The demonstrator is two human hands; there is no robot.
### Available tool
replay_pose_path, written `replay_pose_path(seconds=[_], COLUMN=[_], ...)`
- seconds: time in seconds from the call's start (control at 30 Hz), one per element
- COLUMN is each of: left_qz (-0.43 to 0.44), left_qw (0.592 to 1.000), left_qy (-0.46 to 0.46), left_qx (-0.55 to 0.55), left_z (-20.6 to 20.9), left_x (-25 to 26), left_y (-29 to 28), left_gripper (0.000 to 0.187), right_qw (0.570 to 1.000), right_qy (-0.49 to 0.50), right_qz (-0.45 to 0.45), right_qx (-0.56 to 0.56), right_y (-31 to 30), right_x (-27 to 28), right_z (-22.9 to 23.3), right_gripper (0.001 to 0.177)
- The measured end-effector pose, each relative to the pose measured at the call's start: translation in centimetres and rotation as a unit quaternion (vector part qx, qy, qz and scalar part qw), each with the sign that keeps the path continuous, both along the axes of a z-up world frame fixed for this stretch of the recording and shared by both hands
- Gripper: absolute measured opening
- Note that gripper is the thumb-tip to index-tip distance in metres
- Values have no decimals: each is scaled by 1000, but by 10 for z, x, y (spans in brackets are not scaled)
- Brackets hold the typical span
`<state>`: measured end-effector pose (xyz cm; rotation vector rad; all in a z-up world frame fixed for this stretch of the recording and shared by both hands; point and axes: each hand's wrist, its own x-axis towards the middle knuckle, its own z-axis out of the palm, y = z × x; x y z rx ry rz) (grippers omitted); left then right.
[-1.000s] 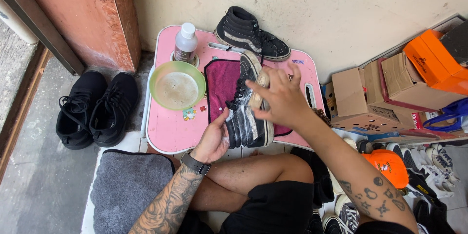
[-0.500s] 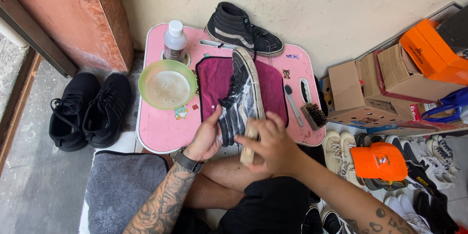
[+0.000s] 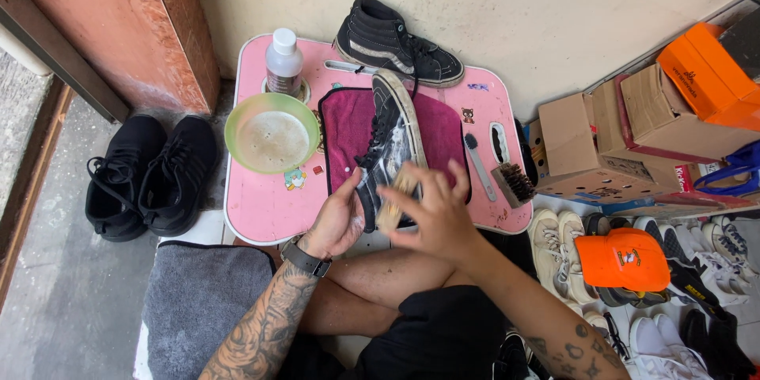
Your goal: The person scrubs a black high-top sneaker with a brush and soapy water, then wipes it with a cloth. They repeat the scrubbing and wiping steps on the same shoe.
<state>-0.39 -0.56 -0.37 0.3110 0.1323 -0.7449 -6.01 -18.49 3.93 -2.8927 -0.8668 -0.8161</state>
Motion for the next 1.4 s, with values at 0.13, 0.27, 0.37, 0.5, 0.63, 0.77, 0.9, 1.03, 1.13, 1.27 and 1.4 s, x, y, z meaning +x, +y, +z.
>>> replay_pose_path(seconds=[0.13, 0.27, 0.37, 0.5, 0.63, 0.77, 0.9, 1.03, 1.13, 1.27, 1.4], left_qz=[0, 30, 17, 3, 45, 64, 72, 82, 69, 48, 52], left_qw=[1000, 997, 999, 1000, 992, 988, 984, 989, 998, 998, 997], left_qy=[4, 71, 37, -3, -90, -99, -105, -71, 14, 7, 50], left_qx=[-23, -11, -24, -30, 80, 100, 125, 100, 7, -42, -37], left_z=[14, -28, 5, -75, -30, -31, -43, -60, -87, -89, -75], left_x=[-11, -6, -10, 4, -8, -8, -6, -2, 5, 9, 10], left_y=[7, 7, 9, -18, -5, -10, -15, -14, -16, -17, -14], left_gripper=[65, 80, 73, 33, 34, 37, 39, 40, 38, 52, 40], right_qw=[996, 989, 995, 988, 978, 973, 980, 976, 965, 987, 990], right_qy=[-39, 111, 102, -22, 184, 196, 48, 169, 262, 162, 120], right_qz=[-67, 42, -11, -101, -95, -85, -109, -81, 1, -17, -23], right_qx=[34, 86, 13, -118, -39, -81, -158, -115, 25, 0, 68], right_y=[30, 55, 31, 5, 39, 17, -2, 37, 42, 19, 44], right_x=[28, 27, 62, 100, 79, 98, 120, 75, 50, 66, 46], right_z=[19, 22, 44, 55, 80, 81, 80, 78, 60, 54, 41], right_gripper=[61, 59, 52, 56, 52, 50, 52, 52, 59, 59, 71])
